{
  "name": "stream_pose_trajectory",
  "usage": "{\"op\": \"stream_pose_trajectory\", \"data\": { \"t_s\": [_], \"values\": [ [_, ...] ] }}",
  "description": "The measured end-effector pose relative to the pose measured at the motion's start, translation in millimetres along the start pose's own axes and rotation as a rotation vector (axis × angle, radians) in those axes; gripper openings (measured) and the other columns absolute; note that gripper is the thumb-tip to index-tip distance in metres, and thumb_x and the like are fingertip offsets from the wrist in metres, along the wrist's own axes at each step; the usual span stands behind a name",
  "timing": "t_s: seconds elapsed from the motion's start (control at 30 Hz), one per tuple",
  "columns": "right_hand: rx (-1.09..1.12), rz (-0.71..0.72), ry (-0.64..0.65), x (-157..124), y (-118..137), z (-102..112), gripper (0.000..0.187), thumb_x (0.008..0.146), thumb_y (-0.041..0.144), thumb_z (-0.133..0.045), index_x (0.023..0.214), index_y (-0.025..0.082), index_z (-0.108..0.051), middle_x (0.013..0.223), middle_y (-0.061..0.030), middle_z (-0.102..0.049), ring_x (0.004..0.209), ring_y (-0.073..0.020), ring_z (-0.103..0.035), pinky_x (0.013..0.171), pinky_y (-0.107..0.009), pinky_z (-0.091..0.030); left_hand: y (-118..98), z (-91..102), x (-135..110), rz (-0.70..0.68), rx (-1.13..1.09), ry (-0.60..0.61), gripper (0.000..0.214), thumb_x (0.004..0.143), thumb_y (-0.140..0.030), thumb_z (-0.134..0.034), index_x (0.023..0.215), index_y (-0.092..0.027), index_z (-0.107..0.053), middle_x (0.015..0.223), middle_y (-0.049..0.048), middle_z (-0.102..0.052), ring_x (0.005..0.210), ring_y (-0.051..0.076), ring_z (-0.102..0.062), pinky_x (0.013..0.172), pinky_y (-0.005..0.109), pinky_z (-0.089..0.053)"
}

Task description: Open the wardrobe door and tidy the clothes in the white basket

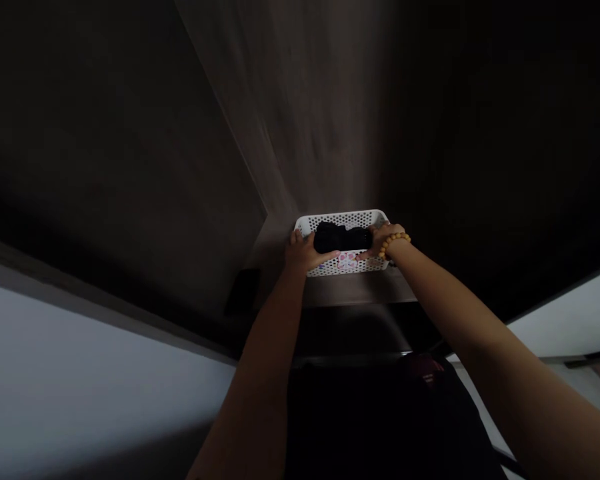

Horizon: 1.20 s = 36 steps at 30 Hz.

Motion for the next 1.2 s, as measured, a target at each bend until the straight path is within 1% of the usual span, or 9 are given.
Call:
{"op": "stream_pose_trajectory", "data": {
  "t_s": [0.1, 0.3, 0.43, 0.53, 0.67, 0.77, 0.87, 1.03, 1.2],
  "values": [
    [0.003, -0.019, -0.013, 30.3, -1.4, 3.9, 0.121, 0.071, 0.093, -0.069, 0.162, 0.016, -0.048, 0.153, -0.0302, -0.058, 0.139, -0.0432, -0.061, 0.107, -0.051, -0.056, 3.5, -0.7, 30.0, 0.006, -0.017, -0.004, 0.126, 0.073, -0.102, -0.051, 0.168, -0.022, -0.037, 0.18, 0.022, -0.018, 0.167, 0.043, -0.013, 0.13, 0.056, -0.028],
    [0.003, -0.044, -0.031, 88.6, -3.0, 7.6, 0.12, 0.073, 0.094, -0.065, 0.163, 0.016, -0.048, 0.153, -0.0279, -0.058, 0.143, -0.0437, -0.057, 0.108, -0.053, -0.055, 9.9, -4.2, 90.3, -0.006, -0.023, -0.046, 0.124, 0.073, -0.103, -0.048, 0.166, -0.022, -0.041, 0.179, 0.0215, -0.023, 0.166, 0.045, -0.018, 0.129, 0.058, -0.03],
    [0.002, -0.053, -0.064, 122.8, -5.1, 11.4, 0.116, 0.074, 0.092, -0.066, 0.16, 0.016, -0.052, 0.151, -0.0269, -0.06, 0.143, -0.0425, -0.057, 0.109, -0.053, -0.055, 11.3, -5.9, 123.9, -0.011, -0.02, -0.073, 0.122, 0.075, -0.103, -0.046, 0.165, -0.02, -0.043, 0.178, 0.0224, -0.025, 0.166, 0.044, -0.019, 0.129, 0.057, -0.03],
    [-0.019, -0.063, -0.067, 145.9, -7.7, 13.1, 0.11, 0.076, 0.091, -0.065, 0.157, 0.017, -0.055, 0.15, -0.0252, -0.062, 0.14, -0.0411, -0.06, 0.107, -0.051, -0.056, 12.6, -7.1, 145.5, -0.005, -0.038, -0.084, 0.123, 0.074, -0.103, -0.047, 0.164, -0.019, -0.045, 0.178, 0.0226, -0.025, 0.165, 0.044, -0.021, 0.129, 0.056, -0.03],
    [-0.021, -0.066, -0.063, 172.9, -11.0, 14.2, 0.109, 0.076, 0.093, -0.064, 0.153, 0.017, -0.058, 0.145, -0.0246, -0.066, 0.133, -0.0416, -0.064, 0.103, -0.051, -0.057, 13.3, -7.3, 172.2, -0.022, -0.051, -0.129, 0.121, 0.074, -0.104, -0.046, 0.161, -0.021, -0.048, 0.176, 0.0202, -0.031, 0.163, 0.045, -0.025, 0.128, 0.057, -0.031],
    [-0.02, -0.074, -0.088, 189.8, -13.3, 15.6, 0.109, 0.075, 0.095, -0.062, 0.151, 0.018, -0.061, 0.141, -0.0241, -0.068, 0.13, -0.0424, -0.067, 0.101, -0.051, -0.058, 15.5, -11.7, 191.5, -0.012, -0.055, -0.121, 0.122, 0.073, -0.104, -0.048, 0.163, -0.021, -0.046, 0.177, 0.0199, -0.03, 0.163, 0.046, -0.024, 0.128, 0.058, -0.032],
    [-0.02, -0.079, -0.096, 204.6, -14.6, 15.8, 0.108, 0.075, 0.097, -0.061, 0.15, 0.019, -0.062, 0.137, -0.0228, -0.07, 0.126, -0.0418, -0.068, 0.098, -0.05, -0.059, 17.2, -14.7, 208.5, -0.018, -0.059, -0.148, 0.122, 0.073, -0.104, -0.047, 0.161, -0.02, -0.048, 0.176, 0.0206, -0.032, 0.163, 0.045, -0.025, 0.128, 0.057, -0.031],
    [-0.021, -0.096, -0.086, 226.0, -16.9, 15.9, 0.103, 0.077, 0.097, -0.057, 0.149, 0.023, -0.063, 0.136, -0.0197, -0.072, 0.123, -0.0387, -0.07, 0.096, -0.048, -0.06, 20.0, -18.0, 232.1, -0.029, -0.076, -0.18, 0.124, 0.069, -0.106, -0.048, 0.159, -0.022, -0.051, 0.174, 0.0194, -0.037, 0.161, 0.045, -0.028, 0.127, 0.057, -0.033],
    [-0.023, -0.093, -0.091, 241.6, -17.3, 16.4, 0.102, 0.077, 0.097, -0.057, 0.146, 0.022, -0.065, 0.138, -0.0202, -0.071, 0.123, -0.0408, -0.07, 0.094, -0.049, -0.06, 21.8, -20.5, 249.1, -0.023, -0.068, -0.17, 0.126, 0.069, -0.106, -0.049, 0.16, -0.019, -0.05, 0.173, 0.0203, -0.038, 0.161, 0.045, -0.028, 0.128, 0.055, -0.032]
  ]
}}
Point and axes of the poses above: each hand's wrist, its own x-axis towards the middle knuckle, its own z-axis out of the back of the hand, y = z × x, the point moved 7 cm from there along x, towards the middle knuckle
